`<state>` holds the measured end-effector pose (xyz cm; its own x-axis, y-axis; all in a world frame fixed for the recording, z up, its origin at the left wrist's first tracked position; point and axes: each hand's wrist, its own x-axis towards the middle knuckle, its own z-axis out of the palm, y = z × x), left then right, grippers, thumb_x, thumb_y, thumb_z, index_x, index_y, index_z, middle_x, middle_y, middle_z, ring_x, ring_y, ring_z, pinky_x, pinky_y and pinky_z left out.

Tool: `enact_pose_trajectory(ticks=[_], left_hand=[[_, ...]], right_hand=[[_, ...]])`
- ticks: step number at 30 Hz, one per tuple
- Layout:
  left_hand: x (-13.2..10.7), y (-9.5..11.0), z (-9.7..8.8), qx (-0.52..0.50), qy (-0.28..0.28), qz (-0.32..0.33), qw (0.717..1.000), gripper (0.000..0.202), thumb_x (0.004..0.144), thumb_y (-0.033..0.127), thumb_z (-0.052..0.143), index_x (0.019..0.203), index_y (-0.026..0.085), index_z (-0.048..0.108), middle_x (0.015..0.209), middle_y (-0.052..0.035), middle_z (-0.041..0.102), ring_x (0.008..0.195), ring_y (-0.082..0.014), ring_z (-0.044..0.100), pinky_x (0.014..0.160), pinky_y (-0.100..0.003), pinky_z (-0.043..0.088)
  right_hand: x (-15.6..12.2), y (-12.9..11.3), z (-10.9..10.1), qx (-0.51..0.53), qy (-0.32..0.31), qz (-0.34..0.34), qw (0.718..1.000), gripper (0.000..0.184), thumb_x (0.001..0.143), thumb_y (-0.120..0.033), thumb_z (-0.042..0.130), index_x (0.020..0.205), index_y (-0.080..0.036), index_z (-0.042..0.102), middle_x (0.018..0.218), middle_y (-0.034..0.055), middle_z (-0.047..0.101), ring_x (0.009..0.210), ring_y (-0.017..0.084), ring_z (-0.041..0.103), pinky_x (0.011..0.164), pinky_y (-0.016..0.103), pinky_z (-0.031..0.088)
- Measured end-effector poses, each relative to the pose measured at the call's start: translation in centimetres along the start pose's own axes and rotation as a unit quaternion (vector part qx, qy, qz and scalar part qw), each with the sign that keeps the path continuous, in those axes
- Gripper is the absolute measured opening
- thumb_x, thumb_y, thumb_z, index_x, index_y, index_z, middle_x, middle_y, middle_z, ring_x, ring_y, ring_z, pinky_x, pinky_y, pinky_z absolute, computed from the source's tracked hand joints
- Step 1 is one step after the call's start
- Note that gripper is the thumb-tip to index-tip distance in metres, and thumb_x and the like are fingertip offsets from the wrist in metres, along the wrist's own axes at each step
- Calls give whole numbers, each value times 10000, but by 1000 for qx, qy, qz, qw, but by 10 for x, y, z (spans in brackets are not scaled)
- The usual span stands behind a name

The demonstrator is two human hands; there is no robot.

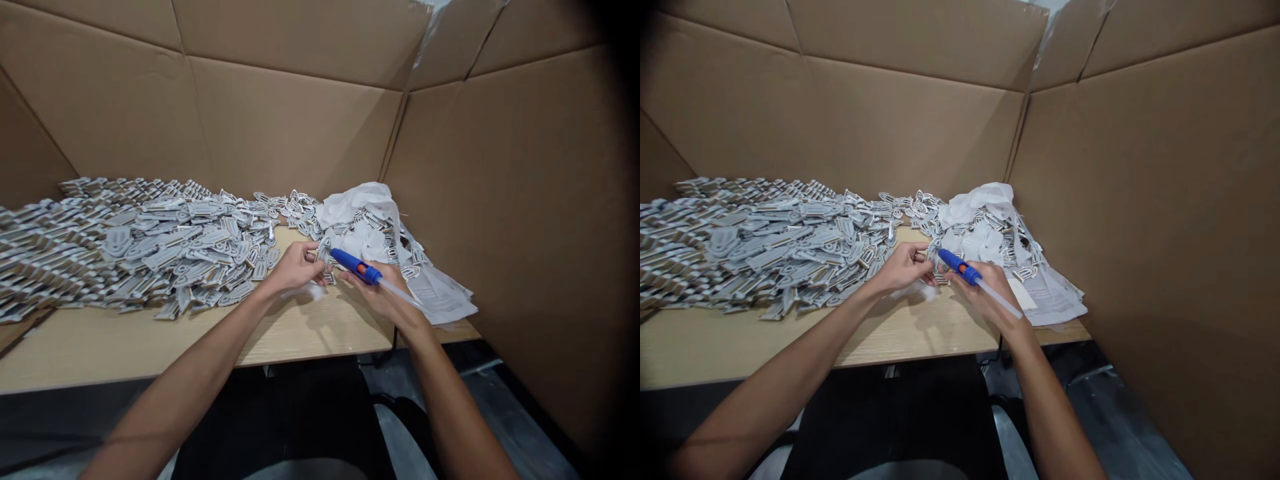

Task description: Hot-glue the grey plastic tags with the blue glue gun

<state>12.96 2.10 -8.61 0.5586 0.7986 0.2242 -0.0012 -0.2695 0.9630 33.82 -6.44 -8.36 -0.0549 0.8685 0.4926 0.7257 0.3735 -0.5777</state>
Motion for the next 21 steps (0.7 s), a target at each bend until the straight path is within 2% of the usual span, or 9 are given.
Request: enact_pose_trajectory(ticks=[7,12,16,18,21], left_hand=[[3,-5,1,-38,8,-24,999,238,845,214,718,1010,109,582,681,-68,738,631,-211,766,575,-257,626],[4,-6,2,-67,4,-28,997,343,826,299,796,1015,113,579,708,-65,744,631,-195,761,578,-238,611],[5,-5,3,-95,-5,-24,995,439,793,355,837,1044,117,566,711,-47,734,612,-185,743,596,-261,612],[5,-3,3,-113,0,-27,993,429,799,350,832,1029,128,547,698,-33,718,598,-179,731,617,-283,616],[4,3,3,-133,32,-39,990,414,841,284,795,1086,160,485,742,-54,736,653,-201,751,681,-331,626]], right_hand=[[-3,-16,3,-19,-26,-44,999,273,959,-392,650,774,-191,645,783,39,670,693,182,593,653,276,384],[-5,-15,14,-23,-24,-45,998,129,965,-271,660,848,-217,644,854,18,664,740,181,603,685,266,388],[-8,-16,19,-88,-20,-57,994,91,953,-163,618,880,-216,609,896,30,653,743,185,603,675,271,377],[-11,-20,22,-145,9,-71,987,125,955,-109,561,885,-210,582,888,40,633,697,182,574,630,284,337],[-14,-29,22,-174,135,-91,971,156,992,-113,509,875,-209,548,847,43,590,658,180,531,605,301,318]])
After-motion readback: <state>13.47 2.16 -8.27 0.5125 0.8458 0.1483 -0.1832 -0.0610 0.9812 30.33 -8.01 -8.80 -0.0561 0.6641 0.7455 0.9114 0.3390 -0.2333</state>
